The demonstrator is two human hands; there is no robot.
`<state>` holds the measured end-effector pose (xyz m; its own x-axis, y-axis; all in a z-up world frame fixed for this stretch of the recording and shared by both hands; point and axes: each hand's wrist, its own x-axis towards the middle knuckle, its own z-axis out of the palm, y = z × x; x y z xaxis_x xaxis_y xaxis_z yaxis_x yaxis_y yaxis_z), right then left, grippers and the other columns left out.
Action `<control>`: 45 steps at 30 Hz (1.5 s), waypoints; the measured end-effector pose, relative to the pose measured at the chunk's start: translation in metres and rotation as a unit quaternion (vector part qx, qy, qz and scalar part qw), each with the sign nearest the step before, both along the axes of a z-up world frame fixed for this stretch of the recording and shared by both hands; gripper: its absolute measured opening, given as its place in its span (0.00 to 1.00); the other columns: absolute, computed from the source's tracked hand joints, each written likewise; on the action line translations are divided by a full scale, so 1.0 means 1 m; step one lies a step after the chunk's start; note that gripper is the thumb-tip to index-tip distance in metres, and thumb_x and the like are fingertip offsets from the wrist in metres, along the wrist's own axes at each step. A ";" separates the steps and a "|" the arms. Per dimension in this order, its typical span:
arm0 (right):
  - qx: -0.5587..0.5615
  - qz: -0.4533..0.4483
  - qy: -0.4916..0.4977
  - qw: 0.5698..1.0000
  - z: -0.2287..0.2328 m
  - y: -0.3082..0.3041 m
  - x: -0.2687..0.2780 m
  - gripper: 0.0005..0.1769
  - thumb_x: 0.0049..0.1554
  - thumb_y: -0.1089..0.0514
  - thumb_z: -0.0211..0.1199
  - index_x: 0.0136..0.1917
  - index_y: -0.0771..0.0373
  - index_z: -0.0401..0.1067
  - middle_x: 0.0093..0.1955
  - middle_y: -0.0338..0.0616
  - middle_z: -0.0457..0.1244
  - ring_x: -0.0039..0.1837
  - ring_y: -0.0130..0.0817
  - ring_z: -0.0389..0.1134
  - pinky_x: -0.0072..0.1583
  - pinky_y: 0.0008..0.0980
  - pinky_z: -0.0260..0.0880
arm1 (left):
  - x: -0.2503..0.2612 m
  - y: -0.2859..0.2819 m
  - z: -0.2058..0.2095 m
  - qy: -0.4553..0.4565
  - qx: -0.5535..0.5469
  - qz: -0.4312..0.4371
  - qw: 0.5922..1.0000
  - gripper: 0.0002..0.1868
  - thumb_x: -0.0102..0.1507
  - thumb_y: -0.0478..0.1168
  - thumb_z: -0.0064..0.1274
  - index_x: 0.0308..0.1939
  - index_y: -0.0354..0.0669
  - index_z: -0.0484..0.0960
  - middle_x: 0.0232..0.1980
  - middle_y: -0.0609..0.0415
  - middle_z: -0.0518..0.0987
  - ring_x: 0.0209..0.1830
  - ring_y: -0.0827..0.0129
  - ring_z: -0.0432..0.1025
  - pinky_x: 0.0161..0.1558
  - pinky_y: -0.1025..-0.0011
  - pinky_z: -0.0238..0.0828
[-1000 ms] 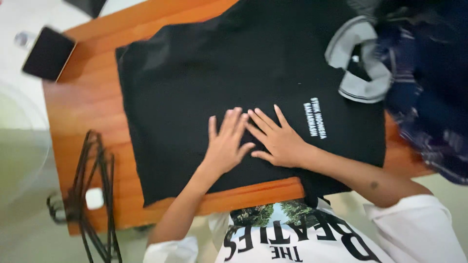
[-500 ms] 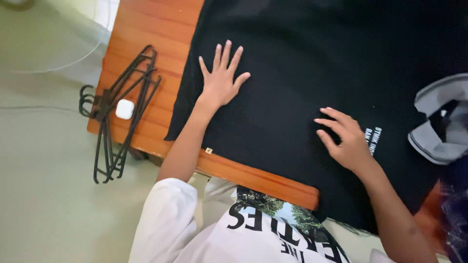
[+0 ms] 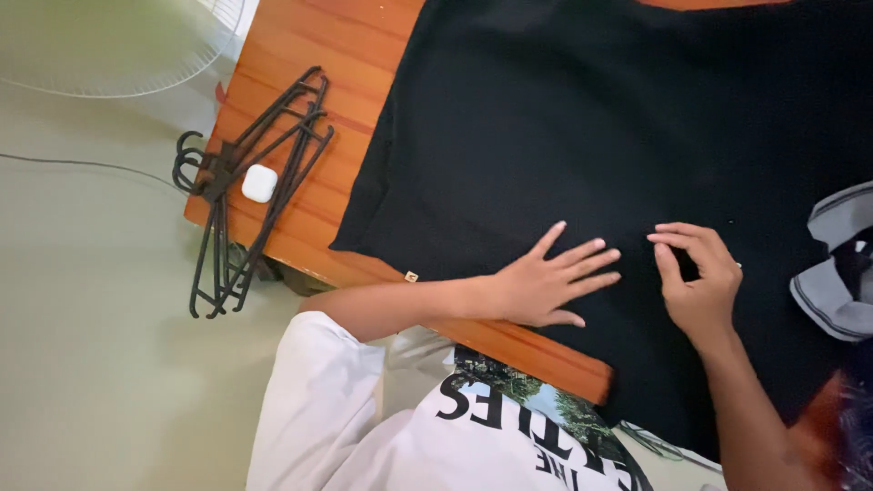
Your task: Folding a black polo shirt on a wooden table.
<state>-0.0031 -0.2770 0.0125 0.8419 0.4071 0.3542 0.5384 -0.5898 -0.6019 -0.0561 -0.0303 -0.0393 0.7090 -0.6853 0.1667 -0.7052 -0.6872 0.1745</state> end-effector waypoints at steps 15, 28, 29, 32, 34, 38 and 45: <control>-0.023 0.044 -0.003 0.999 -0.009 0.006 -0.010 0.06 0.59 0.75 0.67 0.51 0.76 0.77 0.56 0.60 0.68 0.52 0.44 0.70 0.56 0.36 0.71 | 0.100 0.122 -0.015 0.013 0.040 0.332 0.942 0.41 0.73 0.71 0.32 0.83 0.58 0.48 0.85 0.45 0.38 0.84 0.46 0.31 0.72 0.23 0.31; -0.044 0.039 0.018 0.998 -0.010 0.009 -0.011 0.08 0.59 0.74 0.67 0.53 0.72 0.78 0.56 0.57 0.68 0.51 0.41 0.69 0.52 0.33 0.69 | 0.004 0.007 -0.002 -0.022 0.009 0.010 1.000 0.41 0.70 0.73 0.41 0.79 0.58 0.60 0.83 0.53 0.50 0.84 0.59 0.42 0.78 0.33 0.36; -0.044 0.038 0.018 0.998 -0.008 0.010 -0.012 0.08 0.59 0.74 0.67 0.53 0.72 0.78 0.56 0.57 0.68 0.51 0.41 0.69 0.52 0.33 0.69 | 0.010 0.010 -0.002 -0.022 0.008 0.009 1.000 0.41 0.70 0.73 0.41 0.79 0.58 0.60 0.83 0.53 0.50 0.84 0.59 0.42 0.78 0.33 0.36; -0.015 0.043 0.021 0.999 -0.008 0.010 -0.011 0.08 0.58 0.74 0.67 0.52 0.73 0.77 0.55 0.57 0.69 0.52 0.43 0.69 0.56 0.36 0.69 | 0.034 0.027 -0.004 0.000 0.021 0.015 1.000 0.42 0.70 0.73 0.38 0.81 0.56 0.56 0.84 0.56 0.48 0.84 0.63 0.36 0.79 0.41 0.28; -0.051 0.050 0.006 0.997 -0.014 0.006 -0.009 0.07 0.60 0.72 0.67 0.52 0.70 0.78 0.54 0.54 0.69 0.51 0.40 0.69 0.53 0.33 0.68 | 0.058 0.046 -0.008 -0.012 0.017 0.099 0.995 0.40 0.71 0.69 0.45 0.81 0.58 0.57 0.84 0.54 0.48 0.85 0.57 0.41 0.78 0.39 0.32; -0.046 0.047 0.010 0.998 -0.008 0.010 -0.012 0.07 0.59 0.73 0.67 0.51 0.71 0.78 0.54 0.54 0.69 0.53 0.42 0.69 0.57 0.36 0.69 | 0.100 0.108 -0.024 -0.006 0.008 0.231 0.973 0.38 0.72 0.71 0.26 0.82 0.62 0.53 0.85 0.59 0.46 0.86 0.61 0.37 0.75 0.29 0.26; -0.061 0.049 0.002 0.997 -0.011 0.008 -0.011 0.06 0.59 0.72 0.67 0.52 0.70 0.78 0.54 0.54 0.69 0.54 0.42 0.69 0.57 0.36 0.69 | 0.104 0.120 -0.027 0.010 0.037 0.387 0.921 0.48 0.71 0.74 0.31 0.83 0.43 0.47 0.82 0.30 0.34 0.81 0.31 0.26 0.71 0.25 0.19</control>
